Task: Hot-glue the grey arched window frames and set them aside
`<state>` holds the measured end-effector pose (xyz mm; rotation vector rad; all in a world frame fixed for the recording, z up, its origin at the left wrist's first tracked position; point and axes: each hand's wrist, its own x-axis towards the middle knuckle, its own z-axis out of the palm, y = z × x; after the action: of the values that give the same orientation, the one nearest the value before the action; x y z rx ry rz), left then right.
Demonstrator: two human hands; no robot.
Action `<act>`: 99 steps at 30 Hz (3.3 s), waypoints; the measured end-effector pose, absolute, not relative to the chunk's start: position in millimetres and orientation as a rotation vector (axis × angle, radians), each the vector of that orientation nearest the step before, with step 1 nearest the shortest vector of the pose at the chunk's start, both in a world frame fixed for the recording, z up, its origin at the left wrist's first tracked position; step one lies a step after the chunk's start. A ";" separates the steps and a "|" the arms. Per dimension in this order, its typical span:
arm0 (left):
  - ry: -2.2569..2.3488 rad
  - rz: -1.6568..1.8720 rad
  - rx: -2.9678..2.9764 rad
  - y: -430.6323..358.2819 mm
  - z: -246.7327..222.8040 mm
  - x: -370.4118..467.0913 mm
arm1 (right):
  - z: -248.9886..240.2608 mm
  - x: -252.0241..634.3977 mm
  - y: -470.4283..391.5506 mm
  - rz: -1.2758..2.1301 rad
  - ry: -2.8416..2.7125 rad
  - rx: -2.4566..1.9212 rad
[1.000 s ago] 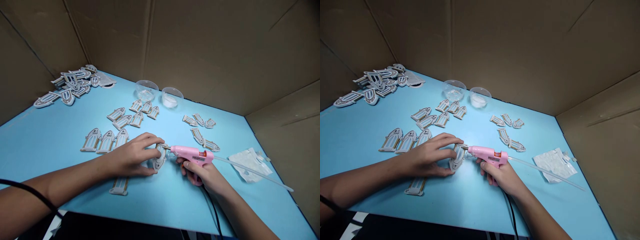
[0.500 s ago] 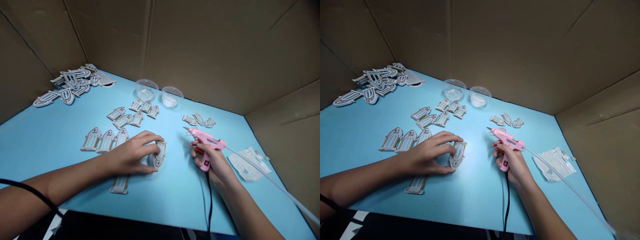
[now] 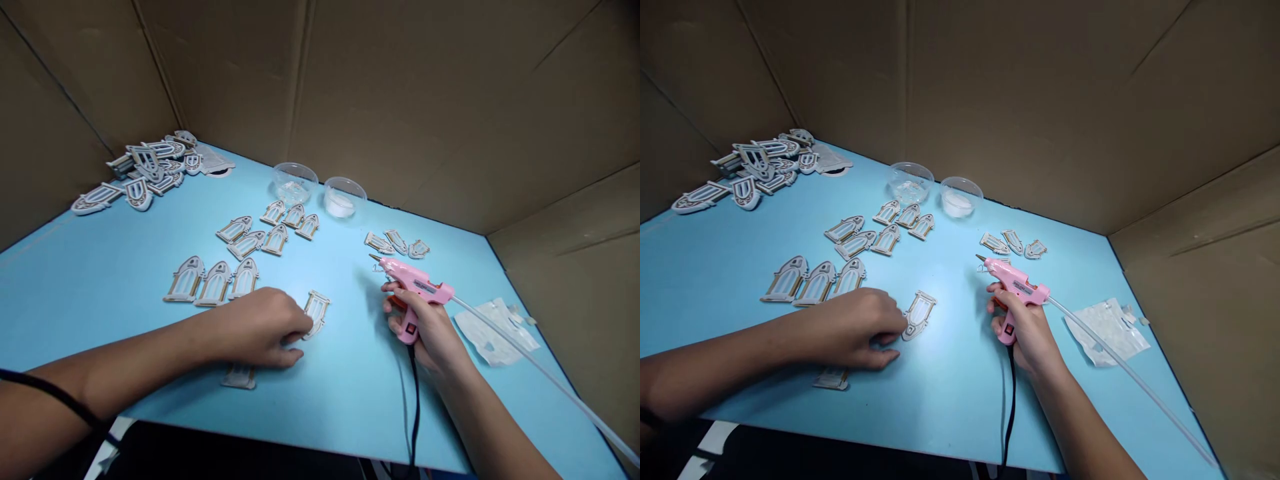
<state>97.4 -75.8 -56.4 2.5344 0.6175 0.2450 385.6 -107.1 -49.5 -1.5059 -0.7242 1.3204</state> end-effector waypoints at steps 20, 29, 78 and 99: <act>1.088 0.153 2.754 -4.2 -76.7 105.8 | -52.5 378.6 -110.0 1.229 -0.863 -1.436; 0.783 0.436 2.743 -48.1 -70.2 103.8 | -50.5 378.4 -113.0 1.230 -0.909 -1.470; 0.397 0.638 2.623 -53.9 -67.7 103.1 | -57.5 376.9 -135.5 0.374 -2.300 -1.233; 0.387 0.659 2.625 -54.9 -67.0 103.0 | -58.5 377.7 -139.6 0.325 -2.314 -1.271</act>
<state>103.0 -54.9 -67.0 2.6252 0.3874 0.6585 377.7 -139.6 -58.5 -1.2715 -2.3140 0.3249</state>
